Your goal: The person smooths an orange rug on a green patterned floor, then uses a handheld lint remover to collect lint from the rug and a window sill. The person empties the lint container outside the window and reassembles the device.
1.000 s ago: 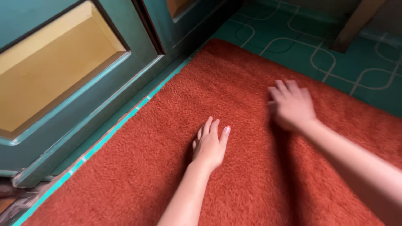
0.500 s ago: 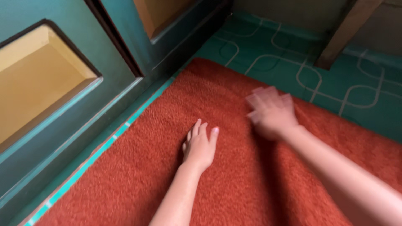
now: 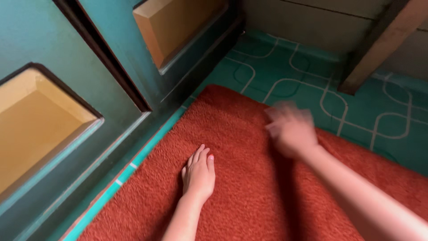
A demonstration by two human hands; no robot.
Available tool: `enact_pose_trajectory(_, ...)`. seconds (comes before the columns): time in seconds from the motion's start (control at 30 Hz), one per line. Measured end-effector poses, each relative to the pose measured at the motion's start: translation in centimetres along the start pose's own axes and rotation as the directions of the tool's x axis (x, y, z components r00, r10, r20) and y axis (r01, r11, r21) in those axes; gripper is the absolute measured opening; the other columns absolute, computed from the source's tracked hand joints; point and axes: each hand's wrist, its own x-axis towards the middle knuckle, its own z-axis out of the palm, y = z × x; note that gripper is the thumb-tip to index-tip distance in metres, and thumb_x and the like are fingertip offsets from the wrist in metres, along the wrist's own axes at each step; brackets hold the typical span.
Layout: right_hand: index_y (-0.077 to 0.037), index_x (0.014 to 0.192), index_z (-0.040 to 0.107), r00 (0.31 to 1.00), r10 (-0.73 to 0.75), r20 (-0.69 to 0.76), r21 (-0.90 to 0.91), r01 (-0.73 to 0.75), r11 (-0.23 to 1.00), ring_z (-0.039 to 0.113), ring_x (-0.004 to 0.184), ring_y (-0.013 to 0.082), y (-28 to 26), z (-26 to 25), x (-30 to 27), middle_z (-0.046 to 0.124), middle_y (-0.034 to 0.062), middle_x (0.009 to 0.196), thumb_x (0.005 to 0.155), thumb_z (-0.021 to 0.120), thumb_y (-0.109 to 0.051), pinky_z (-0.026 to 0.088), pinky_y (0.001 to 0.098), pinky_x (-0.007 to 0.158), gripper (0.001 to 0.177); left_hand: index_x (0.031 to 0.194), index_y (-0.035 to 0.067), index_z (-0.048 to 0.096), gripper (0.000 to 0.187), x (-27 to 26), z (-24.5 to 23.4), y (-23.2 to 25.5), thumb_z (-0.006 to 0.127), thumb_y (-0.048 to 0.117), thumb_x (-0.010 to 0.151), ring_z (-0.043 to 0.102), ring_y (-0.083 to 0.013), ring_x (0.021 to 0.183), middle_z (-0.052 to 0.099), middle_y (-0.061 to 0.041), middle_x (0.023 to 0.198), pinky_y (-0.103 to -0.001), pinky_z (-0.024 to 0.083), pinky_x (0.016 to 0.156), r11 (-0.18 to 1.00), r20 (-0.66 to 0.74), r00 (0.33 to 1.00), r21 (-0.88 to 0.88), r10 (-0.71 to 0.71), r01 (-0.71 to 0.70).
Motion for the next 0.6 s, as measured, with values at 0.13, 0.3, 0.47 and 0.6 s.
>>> enact_pose_trajectory(0.13,-0.034,0.146,0.054,0.809,-0.586,0.048,0.444,0.509,0.738,0.028,0.154,0.0271,-9.0,1.8,-2.6,0.043,0.0015,0.161,0.097,0.057,-0.042,0.023,0.0583,0.121,0.050,0.156,0.025,0.033,0.054,2.9,-0.2,-1.8,0.040,0.024,0.103,0.022,-0.0179,0.153,0.019,0.012,0.169,-0.044,0.026,0.122,0.999,0.130,0.992,-0.031,-0.002,0.006)
enact_pose_trajectory(0.3,-0.036,0.146,0.050,0.922,-0.386,0.019,0.059,0.384,0.921,0.028,0.150,0.0262,-5.7,3.4,3.4,0.039,-0.0038,0.160,0.099,0.049,-0.039,0.016,0.0582,0.121,0.048,0.161,0.036,0.018,0.067,4.9,-0.8,-1.3,0.045,0.017,0.103,0.026,-0.0164,0.151,0.009,0.024,0.171,-0.044,0.025,0.124,0.993,0.272,0.955,0.034,-0.118,0.113)
enact_pose_trajectory(0.47,-0.031,0.150,0.047,0.986,-0.133,-0.097,0.075,0.140,0.987,0.026,0.153,0.0275,-8.3,4.5,6.6,0.036,0.0025,0.164,0.095,0.046,-0.038,0.017,0.0566,0.118,0.056,0.162,0.041,0.014,0.070,5.1,-1.3,-1.3,0.045,0.017,0.104,0.027,-0.0153,0.148,0.006,0.030,0.171,-0.046,0.023,0.124,0.981,0.349,0.918,0.023,-0.187,0.191)
enact_pose_trajectory(0.6,-0.038,0.149,0.048,0.717,-0.693,0.071,0.305,0.646,0.700,0.023,0.152,0.0247,-12.6,4.8,6.2,0.035,-0.0018,0.163,0.102,0.044,-0.046,0.016,0.0528,0.122,0.047,0.163,0.037,0.015,0.077,6.5,-0.2,-3.4,0.053,0.016,0.099,0.030,-0.0194,0.146,0.012,0.026,0.168,-0.043,0.026,0.126,0.987,0.301,0.950,-0.110,-0.077,0.114)
